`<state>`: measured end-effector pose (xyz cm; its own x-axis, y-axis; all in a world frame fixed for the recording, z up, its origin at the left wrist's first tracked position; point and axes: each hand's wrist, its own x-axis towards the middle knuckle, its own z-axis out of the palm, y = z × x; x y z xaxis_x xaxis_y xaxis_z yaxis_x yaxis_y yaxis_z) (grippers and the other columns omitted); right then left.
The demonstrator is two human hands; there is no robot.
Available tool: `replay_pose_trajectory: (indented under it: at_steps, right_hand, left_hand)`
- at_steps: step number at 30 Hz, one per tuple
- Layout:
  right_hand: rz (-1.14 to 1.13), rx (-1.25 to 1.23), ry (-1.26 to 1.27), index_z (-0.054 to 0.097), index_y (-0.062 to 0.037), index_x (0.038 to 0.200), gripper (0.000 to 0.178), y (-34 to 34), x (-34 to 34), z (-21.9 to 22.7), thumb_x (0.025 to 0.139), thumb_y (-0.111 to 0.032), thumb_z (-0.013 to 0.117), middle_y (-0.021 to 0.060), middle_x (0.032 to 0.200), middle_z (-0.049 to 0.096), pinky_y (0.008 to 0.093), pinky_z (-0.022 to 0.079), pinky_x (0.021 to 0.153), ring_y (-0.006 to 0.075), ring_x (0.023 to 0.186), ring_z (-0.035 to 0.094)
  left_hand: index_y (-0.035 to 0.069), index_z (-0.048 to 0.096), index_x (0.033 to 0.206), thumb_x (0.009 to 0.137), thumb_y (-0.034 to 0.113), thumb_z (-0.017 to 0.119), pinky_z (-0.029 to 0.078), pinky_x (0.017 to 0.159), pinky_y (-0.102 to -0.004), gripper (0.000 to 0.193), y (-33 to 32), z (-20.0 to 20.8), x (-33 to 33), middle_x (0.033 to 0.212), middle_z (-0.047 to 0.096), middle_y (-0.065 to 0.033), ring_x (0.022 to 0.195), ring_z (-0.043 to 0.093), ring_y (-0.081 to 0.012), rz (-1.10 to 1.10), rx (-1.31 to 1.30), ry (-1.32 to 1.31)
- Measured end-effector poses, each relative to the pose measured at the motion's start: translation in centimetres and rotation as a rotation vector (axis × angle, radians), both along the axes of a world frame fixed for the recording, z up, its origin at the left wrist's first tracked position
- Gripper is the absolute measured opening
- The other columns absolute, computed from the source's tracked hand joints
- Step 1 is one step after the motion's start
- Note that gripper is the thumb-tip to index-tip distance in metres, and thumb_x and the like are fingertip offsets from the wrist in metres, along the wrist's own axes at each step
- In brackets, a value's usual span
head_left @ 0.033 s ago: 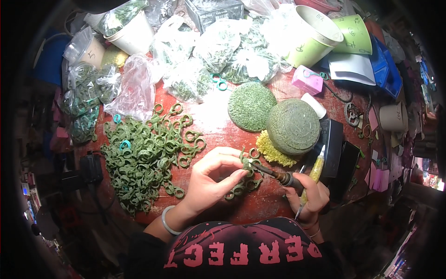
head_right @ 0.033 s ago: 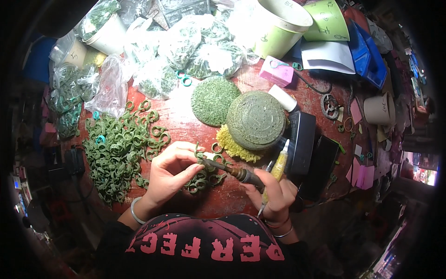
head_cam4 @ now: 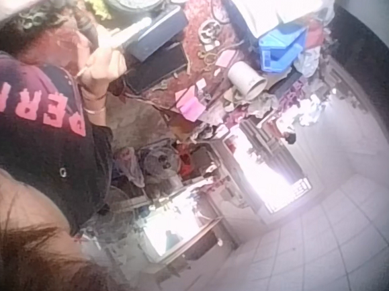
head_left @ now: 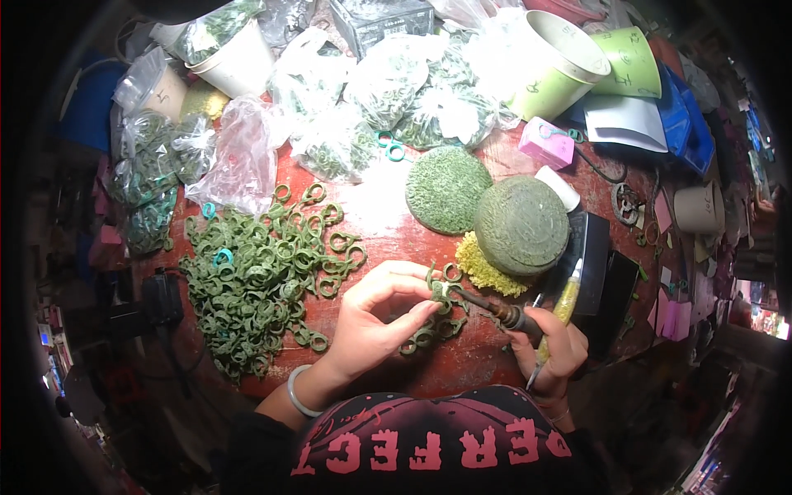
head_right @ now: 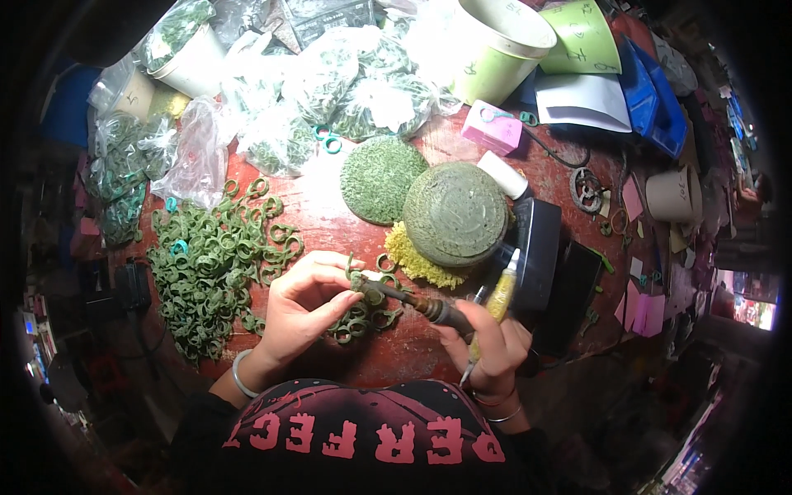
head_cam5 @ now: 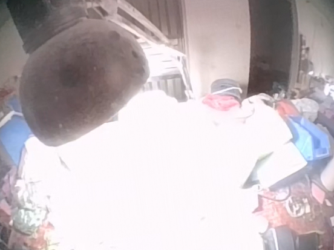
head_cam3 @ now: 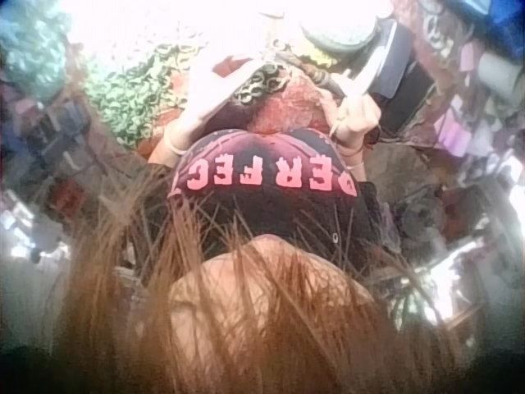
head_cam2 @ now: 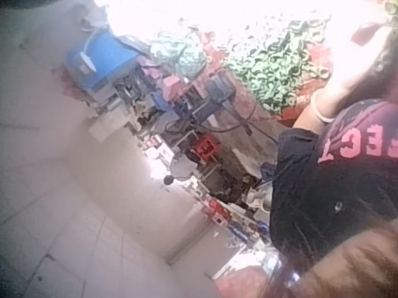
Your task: Joining small green plastic rings together using a soldering iron.
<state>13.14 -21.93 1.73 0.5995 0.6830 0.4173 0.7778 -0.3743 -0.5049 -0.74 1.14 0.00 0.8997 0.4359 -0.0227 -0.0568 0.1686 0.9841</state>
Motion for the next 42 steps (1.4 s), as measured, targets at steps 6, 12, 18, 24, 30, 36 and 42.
replay_pose_trajectory:
  at_steps: [6,12,18,24,30,36,42]
  right_hand:
    - [-0.128,-0.261,-0.166,0.074,-0.0037,0.106,0.034,-1.4,1.0,1.0,0.083,-0.026,0.087,0.0121,0.088,0.073,0.0366,0.052,0.061,0.0298,0.068,0.067]
    - [-0.041,-0.034,-0.047,0.072,-0.0014,0.103,0.029,-0.7,0.0,0.6,0.085,-0.021,0.085,0.0131,0.082,0.072,0.0347,0.053,0.065,0.0298,0.071,0.071]
    - [0.040,-0.036,-0.009,0.072,-0.0014,0.103,0.034,0.0,0.0,-0.1,0.089,-0.030,0.082,0.0115,0.082,0.073,0.0338,0.053,0.065,0.0283,0.069,0.071]
    - [0.037,-0.029,0.004,0.072,-0.0012,0.103,0.035,-0.1,0.1,0.0,0.087,-0.030,0.084,0.0113,0.082,0.073,0.0337,0.052,0.064,0.0286,0.068,0.070]
    - [0.044,-0.047,-0.006,0.073,-0.0014,0.102,0.033,0.2,0.0,0.1,0.085,-0.027,0.085,0.0110,0.081,0.073,0.0339,0.052,0.064,0.0284,0.068,0.070]
    - [0.051,-0.032,0.001,0.073,-0.0012,0.102,0.033,0.4,0.1,0.0,0.085,-0.027,0.085,0.0112,0.081,0.073,0.0339,0.052,0.064,0.0284,0.069,0.070]
    - [0.066,-0.033,0.005,0.072,-0.0012,0.101,0.031,0.4,0.2,0.0,0.085,-0.025,0.085,0.0110,0.081,0.072,0.0347,0.052,0.064,0.0288,0.069,0.070]
  left_hand:
    - [-0.005,0.070,0.110,0.090,-0.015,0.069,0.058,0.101,-0.0353,0.023,-0.1,0.2,0.1,0.130,0.059,-0.0148,0.118,0.066,-0.0228,-0.001,0.027,-0.010]
    - [-0.005,0.070,0.112,0.091,-0.014,0.069,0.059,0.099,-0.0338,0.023,0.0,-0.3,-0.2,0.130,0.059,-0.0161,0.117,0.067,-0.0232,-0.024,0.163,0.029]
    - [-0.005,0.071,0.110,0.090,-0.013,0.071,0.060,0.094,-0.0314,0.022,0.0,-0.5,-0.1,0.127,0.059,-0.0155,0.113,0.068,-0.0214,-0.008,0.225,0.028]
    - [-0.004,0.071,0.108,0.088,-0.013,0.073,0.061,0.092,-0.0295,0.021,-0.1,-0.4,-0.2,0.125,0.059,-0.0142,0.112,0.068,-0.0198,0.005,0.247,0.053]
    - [-0.004,0.070,0.106,0.088,-0.012,0.074,0.061,0.091,-0.0292,0.020,-0.2,-0.5,-0.2,0.125,0.058,-0.0136,0.111,0.068,-0.0194,0.005,0.241,0.062]
    - [-0.004,0.070,0.105,0.088,-0.012,0.074,0.061,0.093,-0.0295,0.019,-0.2,-0.4,-0.1,0.125,0.057,-0.0136,0.111,0.068,-0.0199,0.001,0.233,0.060]
    - [-0.004,0.070,0.105,0.088,-0.012,0.075,0.061,0.093,-0.0296,0.019,-0.2,-0.5,-0.1,0.124,0.058,-0.0132,0.111,0.068,-0.0201,0.003,0.224,0.065]
